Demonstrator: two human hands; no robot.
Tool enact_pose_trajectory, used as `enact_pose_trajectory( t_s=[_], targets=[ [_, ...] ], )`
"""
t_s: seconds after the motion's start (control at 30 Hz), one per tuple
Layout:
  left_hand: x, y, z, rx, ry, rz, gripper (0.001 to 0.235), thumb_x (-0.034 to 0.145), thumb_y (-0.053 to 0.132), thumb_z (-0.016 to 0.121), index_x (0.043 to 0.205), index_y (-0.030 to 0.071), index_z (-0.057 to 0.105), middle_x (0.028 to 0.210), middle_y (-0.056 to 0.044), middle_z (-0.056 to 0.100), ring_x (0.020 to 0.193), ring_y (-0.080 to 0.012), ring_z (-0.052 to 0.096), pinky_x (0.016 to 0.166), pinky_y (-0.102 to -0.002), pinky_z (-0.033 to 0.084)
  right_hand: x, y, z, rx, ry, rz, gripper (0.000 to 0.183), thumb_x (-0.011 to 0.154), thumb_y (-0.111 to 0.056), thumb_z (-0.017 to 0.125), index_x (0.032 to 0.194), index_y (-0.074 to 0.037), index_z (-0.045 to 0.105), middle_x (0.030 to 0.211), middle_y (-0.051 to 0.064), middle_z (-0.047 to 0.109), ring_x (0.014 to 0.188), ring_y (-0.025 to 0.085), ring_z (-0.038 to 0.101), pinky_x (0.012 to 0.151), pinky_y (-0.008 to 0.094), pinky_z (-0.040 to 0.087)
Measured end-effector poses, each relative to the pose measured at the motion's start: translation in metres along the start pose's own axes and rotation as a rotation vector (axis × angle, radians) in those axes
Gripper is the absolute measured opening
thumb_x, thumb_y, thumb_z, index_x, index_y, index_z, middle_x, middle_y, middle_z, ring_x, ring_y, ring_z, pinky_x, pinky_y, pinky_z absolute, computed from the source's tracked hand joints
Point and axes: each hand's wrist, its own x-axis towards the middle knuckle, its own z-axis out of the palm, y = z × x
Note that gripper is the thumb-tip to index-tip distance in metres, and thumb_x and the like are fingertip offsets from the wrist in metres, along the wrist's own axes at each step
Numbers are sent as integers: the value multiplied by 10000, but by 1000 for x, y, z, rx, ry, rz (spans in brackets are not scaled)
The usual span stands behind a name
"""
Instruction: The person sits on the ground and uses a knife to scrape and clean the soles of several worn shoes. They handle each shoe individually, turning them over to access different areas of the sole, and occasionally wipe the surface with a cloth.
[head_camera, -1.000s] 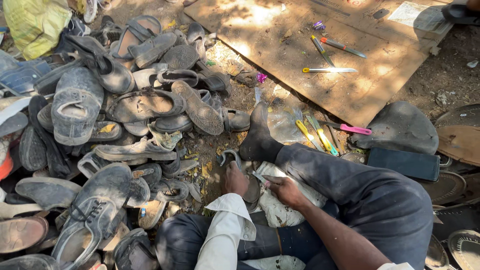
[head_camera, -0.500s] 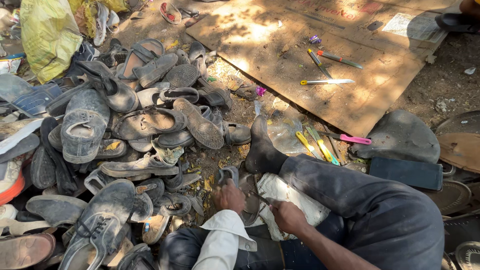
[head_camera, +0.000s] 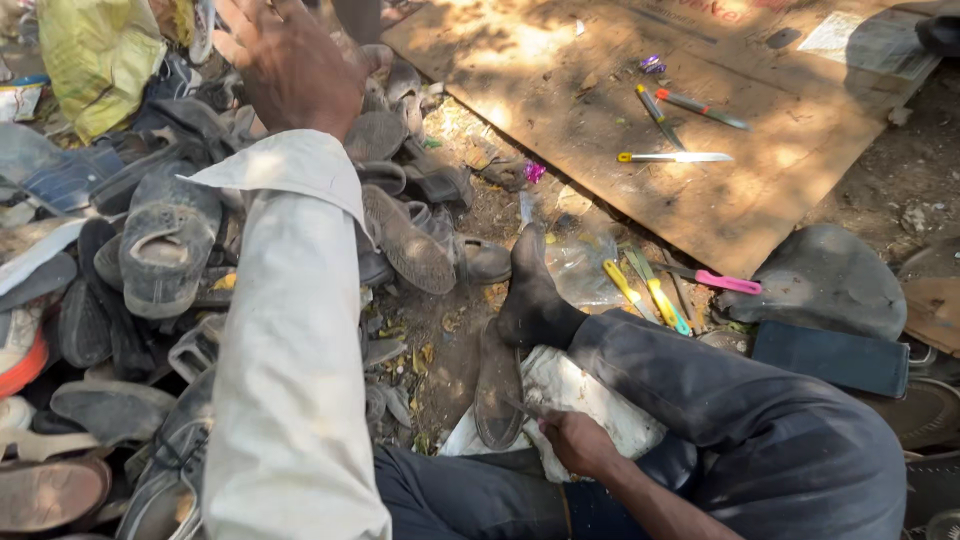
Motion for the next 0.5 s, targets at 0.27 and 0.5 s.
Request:
enact_pose_trajectory(
  t_s=[0.27,0.5],
  targets=[
    [-260,10,124,-141,-859,-325,383,1005,430,591,992,63,699,947,-152,727,858,-294,737,768,-443,586,32,38,27,120,217,-9,470,922,-351,683,1246,-14,647,1055,253,740,1019,397,714,897,455,548],
    [-434,-42,252,-237,-765,-315,311,894,301,748,966,1,779,1009,-230,751,949,-392,728,848,-482,605,9,-1,24,643,-27,36,363,1002,-279,688,1102,66,636,844,201,680,684,243,670,618,366,561]
  ],
)
